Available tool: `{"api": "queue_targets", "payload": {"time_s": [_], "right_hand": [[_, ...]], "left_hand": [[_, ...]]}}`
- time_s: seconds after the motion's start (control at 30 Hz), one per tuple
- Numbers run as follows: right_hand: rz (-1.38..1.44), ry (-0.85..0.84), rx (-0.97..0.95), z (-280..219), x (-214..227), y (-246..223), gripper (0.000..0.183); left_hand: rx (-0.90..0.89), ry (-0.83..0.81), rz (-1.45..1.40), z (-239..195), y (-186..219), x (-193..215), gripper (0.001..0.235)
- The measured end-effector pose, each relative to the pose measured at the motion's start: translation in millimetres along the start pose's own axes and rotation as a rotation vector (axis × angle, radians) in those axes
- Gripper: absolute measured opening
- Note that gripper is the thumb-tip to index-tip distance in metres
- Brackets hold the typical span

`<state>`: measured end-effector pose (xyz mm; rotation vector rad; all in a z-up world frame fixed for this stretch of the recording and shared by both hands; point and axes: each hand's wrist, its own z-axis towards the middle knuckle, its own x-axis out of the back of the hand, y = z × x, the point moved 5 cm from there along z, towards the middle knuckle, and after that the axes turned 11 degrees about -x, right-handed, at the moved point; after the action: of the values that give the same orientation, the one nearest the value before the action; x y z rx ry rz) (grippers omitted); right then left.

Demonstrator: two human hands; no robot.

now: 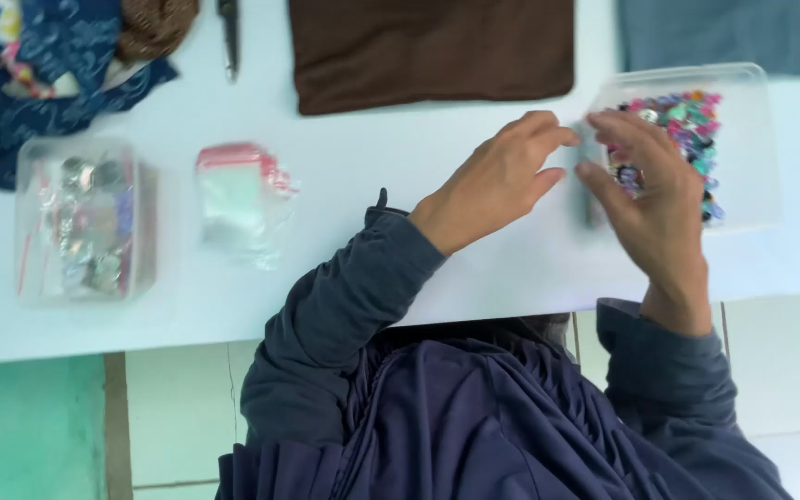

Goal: The person sorts colorful buttons from a plastic container, picking out pink ones and placing them on the table. They then gather the selected pink buttons and place them into a small plastic zip-lock bag, sealing it afterward.

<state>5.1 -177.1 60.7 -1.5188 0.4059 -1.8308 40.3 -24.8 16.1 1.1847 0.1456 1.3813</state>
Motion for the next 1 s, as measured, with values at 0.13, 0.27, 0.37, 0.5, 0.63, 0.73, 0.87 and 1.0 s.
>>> {"api": "queue_targets", "payload": {"time_s": [0.13,0.27,0.37,0.5,0.63,0.73,0.87,1.0], "right_hand": [[-0.113,0.082,-0.188,-3.9,52.6,65.6,0.042],[-0.266,-0.244,-0.595,4.2,53.2,126.8,0.077],[-0.321,-0.418,-0.758,19.5,48.4,145.0,0.093],[-0.178,-0.433,-0.773,34.1,39.9,170.9,0.102],[-0.057,-0.377,-0.758,34.0,39.1,187.5,0.098],[-0.039,-0.375,-0.591,27.5,40.4,183.1,0.079],[-0.066,-0.388,-0.505,16.2,54.7,153.4,0.064],[-0.235,-0.526,-0.535,2.3,69.5,126.9,0.069]], "left_hand": [[0.029,-0.233,-0.070,62.8,-32.0,-98.5,0.037],[-0.006,-0.314,0.704,99.5,-80.9,-189.6,0.012],[0.211,-0.612,0.824,134.3,-88.6,-194.6,0.010],[0.351,-0.727,0.677,145.3,-133.3,-219.2,0.100],[0.688,-0.602,0.105,134.9,-79.3,-155.4,0.088],[0.561,-0.613,0.038,122.9,-76.2,-159.4,0.086],[0.421,-0.642,0.046,116.5,-49.7,-149.7,0.080],[0.345,-0.755,0.226,106.4,-41.0,-167.7,0.041]]}}
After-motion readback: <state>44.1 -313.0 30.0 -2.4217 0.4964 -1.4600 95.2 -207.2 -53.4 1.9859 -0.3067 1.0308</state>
